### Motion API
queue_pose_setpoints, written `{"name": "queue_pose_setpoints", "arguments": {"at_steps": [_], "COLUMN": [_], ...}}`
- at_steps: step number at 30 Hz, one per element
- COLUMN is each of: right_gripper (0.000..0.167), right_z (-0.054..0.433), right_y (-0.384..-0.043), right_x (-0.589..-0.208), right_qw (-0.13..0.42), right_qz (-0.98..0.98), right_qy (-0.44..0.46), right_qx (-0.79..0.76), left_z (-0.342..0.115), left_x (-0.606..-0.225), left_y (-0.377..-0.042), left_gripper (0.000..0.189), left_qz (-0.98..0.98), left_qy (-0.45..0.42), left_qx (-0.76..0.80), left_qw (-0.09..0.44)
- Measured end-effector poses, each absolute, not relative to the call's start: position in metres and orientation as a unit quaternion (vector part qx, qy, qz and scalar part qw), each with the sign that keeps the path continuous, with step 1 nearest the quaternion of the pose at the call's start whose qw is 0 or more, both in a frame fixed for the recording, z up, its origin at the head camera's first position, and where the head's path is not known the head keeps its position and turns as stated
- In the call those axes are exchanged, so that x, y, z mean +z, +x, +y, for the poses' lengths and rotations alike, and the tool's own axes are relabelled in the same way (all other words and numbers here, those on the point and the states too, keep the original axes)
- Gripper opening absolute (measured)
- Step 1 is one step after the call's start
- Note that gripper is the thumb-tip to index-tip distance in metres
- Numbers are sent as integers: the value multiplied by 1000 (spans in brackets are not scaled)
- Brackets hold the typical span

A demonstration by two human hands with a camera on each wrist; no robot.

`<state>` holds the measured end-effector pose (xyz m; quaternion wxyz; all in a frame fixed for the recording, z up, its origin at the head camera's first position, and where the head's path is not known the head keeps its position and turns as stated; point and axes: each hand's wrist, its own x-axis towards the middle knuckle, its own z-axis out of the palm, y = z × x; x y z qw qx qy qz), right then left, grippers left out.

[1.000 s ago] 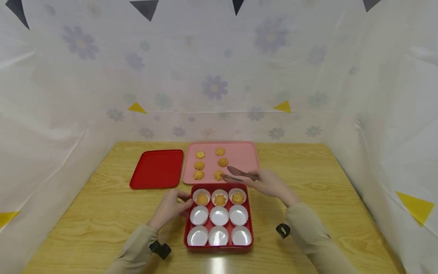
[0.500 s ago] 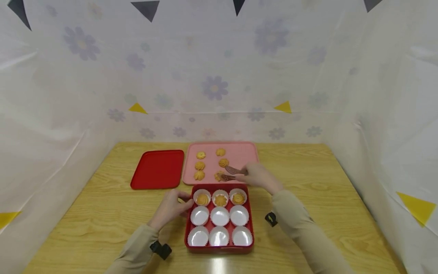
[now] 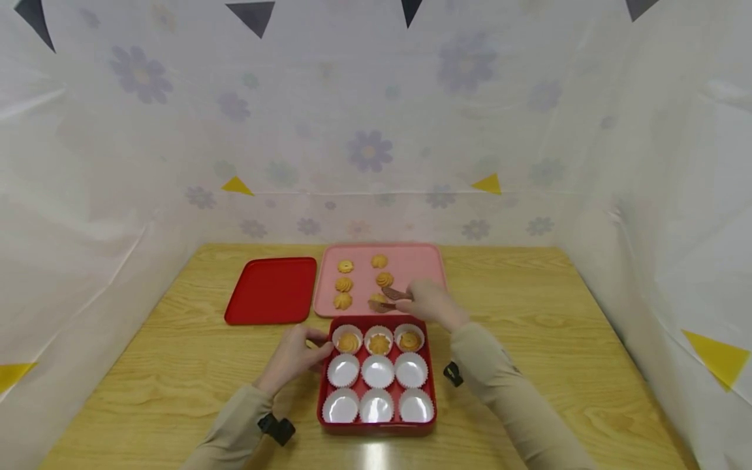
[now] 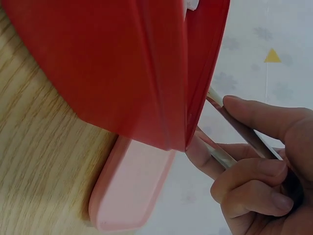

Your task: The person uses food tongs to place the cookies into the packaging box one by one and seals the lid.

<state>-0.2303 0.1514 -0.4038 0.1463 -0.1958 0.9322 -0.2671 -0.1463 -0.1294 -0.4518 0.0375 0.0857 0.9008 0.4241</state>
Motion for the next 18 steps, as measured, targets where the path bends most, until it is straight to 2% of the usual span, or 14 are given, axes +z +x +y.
{"name": "queue_pose_setpoints", "arguments": {"at_steps": [18], "right_gripper": [21], "right_z": [147], "right_y": [-239], "right_x": [-411], "right_qw": [137], "right_qz": [938], "right_qy": [-200], "right_qx": [-248], "left_z": [-129], "left_x": [-453], "left_y": [-146], "left_gripper": [9], "left_qz": [901], "left_qy": [84], "left_qx": [425], "left_qw": [31]}}
